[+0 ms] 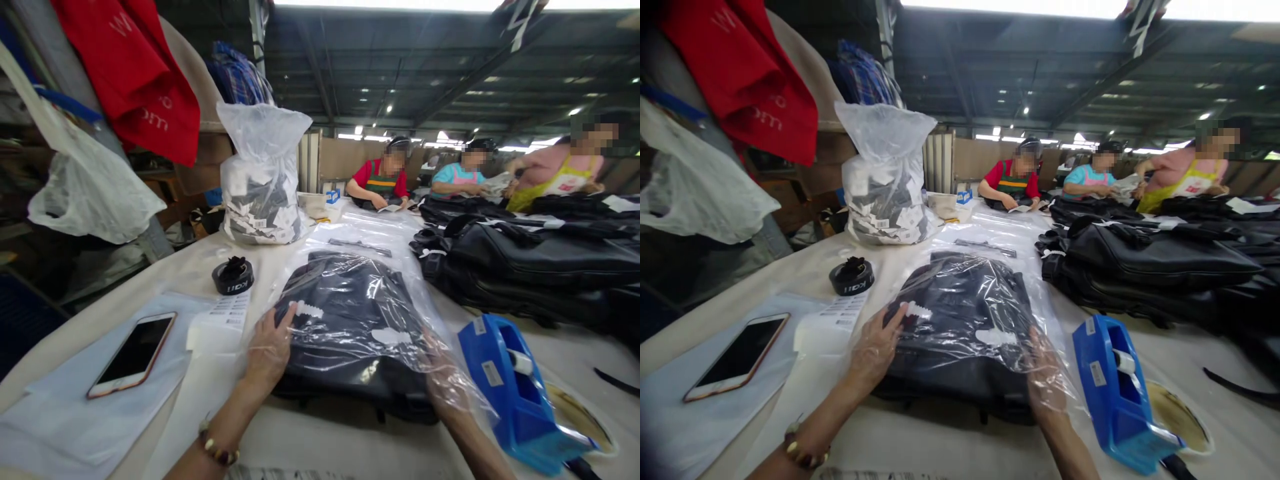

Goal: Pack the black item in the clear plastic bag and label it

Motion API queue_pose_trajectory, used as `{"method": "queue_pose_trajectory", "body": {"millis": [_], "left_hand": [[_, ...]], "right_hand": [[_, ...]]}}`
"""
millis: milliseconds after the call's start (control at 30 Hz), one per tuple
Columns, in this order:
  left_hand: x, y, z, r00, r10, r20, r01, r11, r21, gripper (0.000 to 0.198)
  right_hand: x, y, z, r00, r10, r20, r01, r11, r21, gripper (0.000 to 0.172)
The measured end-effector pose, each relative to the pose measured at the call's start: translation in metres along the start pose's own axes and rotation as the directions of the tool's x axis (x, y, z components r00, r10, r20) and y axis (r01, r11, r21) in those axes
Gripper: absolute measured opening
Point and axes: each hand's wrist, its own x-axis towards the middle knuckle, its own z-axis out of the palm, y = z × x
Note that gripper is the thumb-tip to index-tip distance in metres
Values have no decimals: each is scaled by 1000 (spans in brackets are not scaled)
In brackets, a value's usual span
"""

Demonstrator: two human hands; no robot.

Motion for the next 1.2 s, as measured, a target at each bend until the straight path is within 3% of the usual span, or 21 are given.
{"method": "queue_pose_trajectory", "body": {"millis": [100,133,200,233,300,367,400,533,767,867,1000,1100,1200], "left_hand": [[-3,0,0,1000,-4,2,4,1000,14,43],[-3,0,1,1000,-1,4,1,1000,14,43],[-4,0,2,1000,8,8,-8,1000,10,44],[-4,0,2,1000,11,9,-11,1000,6,44],[-3,0,1,1000,4,10,-4,1000,0,44],[-3,0,0,1000,-10,12,10,1000,-8,44],[-3,0,0,1000,-14,14,14,1000,-16,44],[-3,-2,3,999,-24,23,25,997,-69,43],[-2,-4,-1,996,-84,-18,76,962,-261,42],[-17,-4,-11,986,-153,-70,120,932,-342,48],[-54,0,-28,963,-250,-99,190,892,-410,51],[-77,1,-38,924,-373,-87,268,791,-550,41],[-79,-4,-43,832,-546,-98,386,697,-604,32]], "right_hand": [[-16,-17,-10,995,56,-81,-57,998,-12,59],[-22,-27,-11,994,25,-111,-30,999,-43,58],[-35,-51,-9,976,-169,-135,144,974,-175,49],[-40,-64,-5,944,-315,-100,280,922,-268,45],[-49,-85,6,825,-563,48,528,737,-421,44],[-54,-97,18,730,-657,190,645,570,-509,50],[-56,-99,24,714,-658,237,662,527,-533,54],[-57,-92,45,730,-607,314,653,485,-582,66],[-54,-82,53,727,-613,309,644,453,-616,56],[-57,-81,53,721,-623,303,636,422,-646,58],[-58,-81,61,719,-626,303,624,388,-678,56],[-55,-83,66,700,-637,323,621,319,-716,49],[-48,-83,65,642,-674,364,651,229,-724,44]]}}
